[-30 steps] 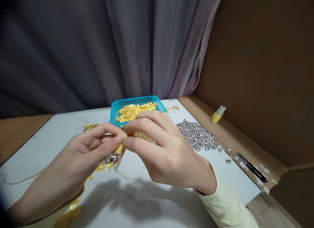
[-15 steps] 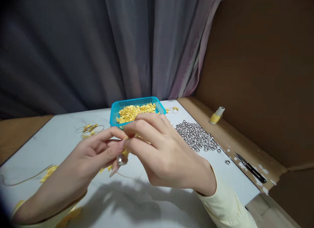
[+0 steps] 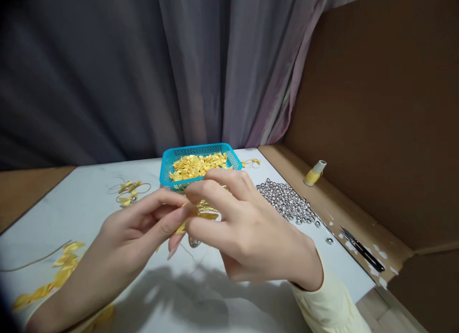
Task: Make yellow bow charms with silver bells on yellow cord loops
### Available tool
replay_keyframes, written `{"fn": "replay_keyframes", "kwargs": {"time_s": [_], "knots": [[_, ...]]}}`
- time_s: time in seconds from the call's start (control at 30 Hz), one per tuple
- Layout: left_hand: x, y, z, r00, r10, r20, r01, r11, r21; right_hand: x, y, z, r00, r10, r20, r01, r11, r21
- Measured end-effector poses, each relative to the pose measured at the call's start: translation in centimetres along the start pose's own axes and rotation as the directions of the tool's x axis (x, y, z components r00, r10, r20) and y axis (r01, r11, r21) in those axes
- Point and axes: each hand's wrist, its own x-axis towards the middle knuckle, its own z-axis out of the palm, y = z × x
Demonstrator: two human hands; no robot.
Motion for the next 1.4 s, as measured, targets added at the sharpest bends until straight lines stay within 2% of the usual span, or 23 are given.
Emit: {"fn": "replay_keyframes", "kwargs": {"time_s": [0.13, 0.2, 0.27, 0.4, 0.63, 0.8, 0.97, 1.03, 1.17, 1.27, 1.4], "knots": [[-0.5, -0.5, 0.3, 0.988, 0.145, -0.063, -0.126, 0.962, 0.241, 0.1, 0.1, -0.3, 0.995, 0.039, 0.092, -0.045, 0.997, 0.069], [-0.6, -0.6, 0.3, 0.98, 0.187, -0.072, -0.157, 0.939, 0.306, 0.1, 0.2, -0.3, 0.992, 0.049, 0.112, -0.057, 0.996, 0.065], [-0.7, -0.6, 0.2, 0.978, 0.192, -0.076, -0.159, 0.934, 0.321, 0.1, 0.2, -0.3, 0.993, 0.049, 0.111, -0.053, 0.998, 0.038], [-0.6, -0.5, 0.1, 0.99, 0.129, -0.051, -0.11, 0.955, 0.275, 0.0, 0.4, 0.0, 0.995, 0.062, 0.078, -0.063, 0.998, 0.003], [-0.5, -0.2, -0.1, 0.993, 0.11, -0.036, -0.097, 0.961, 0.26, 0.2, 0.9, -0.2, 0.996, 0.056, 0.071, -0.064, 0.99, 0.127], [-0.8, -0.6, -0.1, 0.978, 0.209, -0.024, -0.189, 0.925, 0.331, 0.2, 1.5, -0.2, 0.998, 0.034, 0.051, -0.045, 0.971, 0.234], [-0.8, -1.4, 0.3, 0.927, 0.375, -0.028, -0.317, 0.82, 0.476, 0.4, 1.5, 0.0, 0.999, 0.031, 0.035, -0.04, 0.956, 0.292], [-0.6, -1.6, 0.4, 0.894, 0.445, -0.04, -0.375, 0.796, 0.474, 0.4, 1.1, 0.0, 0.998, 0.054, 0.02, -0.057, 0.966, 0.254], [-0.3, -1.6, 0.4, 0.8, 0.595, -0.082, -0.483, 0.719, 0.5, 0.3, 0.1, 0.0, 0.996, 0.094, -0.011, -0.092, 0.992, 0.084], [-0.1, -1.6, 0.2, 0.762, 0.639, -0.108, -0.478, 0.666, 0.572, 0.4, -0.5, 0.2, 0.993, 0.108, -0.046, -0.11, 0.994, -0.028], [0.1, -1.5, 0.1, 0.758, 0.636, -0.143, -0.446, 0.666, 0.599, 0.6, -0.8, 0.9, 0.98, 0.154, -0.124, -0.165, 0.982, -0.089]]}}
